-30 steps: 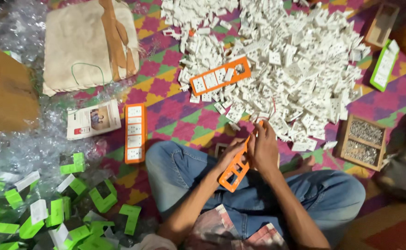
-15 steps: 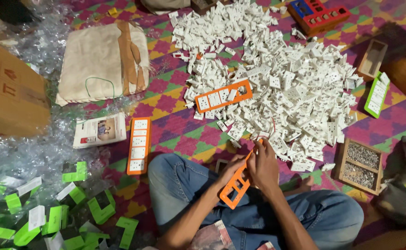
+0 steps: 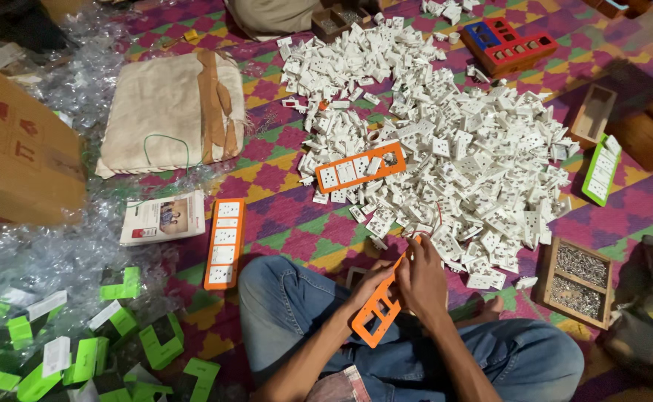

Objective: The person sits on the floor and assembles white electrical socket modules into an orange plastic frame. They pick up modules from a large pile, insert them into the frame slots, and secure them with screws from a nearby wooden box. The person works continuously, filling the frame with multiple modules.

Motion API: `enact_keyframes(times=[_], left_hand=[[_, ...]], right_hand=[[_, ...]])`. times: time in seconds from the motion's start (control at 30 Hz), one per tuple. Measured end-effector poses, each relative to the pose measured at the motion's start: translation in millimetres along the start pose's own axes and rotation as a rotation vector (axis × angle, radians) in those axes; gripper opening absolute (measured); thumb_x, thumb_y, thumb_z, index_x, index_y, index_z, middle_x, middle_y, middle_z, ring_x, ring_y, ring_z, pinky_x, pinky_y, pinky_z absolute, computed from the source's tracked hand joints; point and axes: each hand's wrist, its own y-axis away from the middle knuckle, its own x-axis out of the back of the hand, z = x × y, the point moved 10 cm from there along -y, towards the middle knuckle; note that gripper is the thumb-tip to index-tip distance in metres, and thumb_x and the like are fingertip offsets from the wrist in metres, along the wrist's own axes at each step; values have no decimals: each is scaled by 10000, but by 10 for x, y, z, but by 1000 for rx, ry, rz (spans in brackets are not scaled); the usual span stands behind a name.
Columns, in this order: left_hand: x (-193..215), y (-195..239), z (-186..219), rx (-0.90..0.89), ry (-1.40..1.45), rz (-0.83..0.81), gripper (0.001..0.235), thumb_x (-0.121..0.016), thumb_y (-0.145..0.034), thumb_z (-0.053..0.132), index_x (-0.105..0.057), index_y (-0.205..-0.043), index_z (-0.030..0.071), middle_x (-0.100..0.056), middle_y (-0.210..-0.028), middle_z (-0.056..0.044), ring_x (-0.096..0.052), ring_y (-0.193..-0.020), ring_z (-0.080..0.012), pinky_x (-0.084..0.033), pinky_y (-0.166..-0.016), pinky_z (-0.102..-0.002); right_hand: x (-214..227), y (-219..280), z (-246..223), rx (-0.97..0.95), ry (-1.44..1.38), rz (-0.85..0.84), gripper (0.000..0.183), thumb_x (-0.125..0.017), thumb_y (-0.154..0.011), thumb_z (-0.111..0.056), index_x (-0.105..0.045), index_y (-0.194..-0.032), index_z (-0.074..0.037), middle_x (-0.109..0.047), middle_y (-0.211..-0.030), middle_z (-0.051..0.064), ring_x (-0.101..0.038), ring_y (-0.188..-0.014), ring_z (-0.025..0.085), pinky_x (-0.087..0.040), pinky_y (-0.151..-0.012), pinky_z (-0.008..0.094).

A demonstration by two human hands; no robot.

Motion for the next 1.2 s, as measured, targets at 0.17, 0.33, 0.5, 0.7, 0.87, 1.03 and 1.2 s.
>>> enact_keyframes(times=[0.17, 0.33, 0.5, 0.7, 0.87, 1.03, 1.2], left_hand=[[-17, 12, 40, -45, -26, -17, 317, -560, -1072, 285, -528, -1330, 103, -630, -1039, -35, -635, -792, -112, -561, -656, -279], [-45, 46, 48, -23, -96, -22, 382, -544, -1055, 303, -514, -1396, 133, -645, -1061, -28, -646, -769, -103, -551, -594, -269], [-47, 51, 43, 10, -65, -18, 427, -521, -1038, 319, -494, -1426, 143, -668, -1131, -11, -690, -831, -106, -582, -630, -261], [-51, 75, 86, -37, -120, -32, 417, -537, -1095, 334, -514, -1449, 114, -643, -1100, -20, -638, -780, -77, -506, -524, -218], [-68, 97, 2, 80, 27, 25, 439, -510, -1029, 287, -476, -1434, 120, -678, -1177, -22, -727, -913, -107, -616, -663, -242], [-116, 98, 141, -3, -79, -23, 452, -524, -1058, 294, -487, -1476, 125, -664, -1117, -7, -657, -780, -66, -512, -512, -203], [-205, 158, 181, 4, -41, -49, 456, -527, -1055, 284, -483, -1483, 132, -661, -1119, -10, -640, -750, -59, -530, -525, -222]], right_hand=[[-48, 8, 14, 1, 25, 62, 413, -547, -977, -219, -560, -1350, -42, -504, -1441, 267, -533, -1260, 466, -475, -1021, 513], [-63, 23, 81, -39, 4, 9, 390, -538, -1006, -235, -558, -1355, -62, -499, -1464, 257, -534, -1267, 453, -494, -992, 503], [-3, 17, 54, -20, -17, -1, 431, -560, -960, -230, -566, -1361, -74, -502, -1460, 257, -537, -1274, 450, -481, -1009, 509], [-69, -7, 71, -80, 0, 17, 414, -540, -983, -267, -574, -1360, -99, -511, -1473, 239, -535, -1292, 434, -490, -1025, 498], [-42, 22, 110, -64, -18, -33, 407, -542, -995, -273, -568, -1364, -102, -493, -1491, 240, -517, -1318, 442, -480, -1015, 507], [-12, -11, 21, -19, 29, -37, 452, -530, -978, -265, -548, -1388, -77, -482, -1482, 264, -508, -1309, 459, -469, -1015, 516], [-67, -1, 107, -145, -5, -68, 453, -494, -982, -313, -552, -1382, -107, -485, -1486, 245, -524, -1303, 446, -484, -1025, 497]])
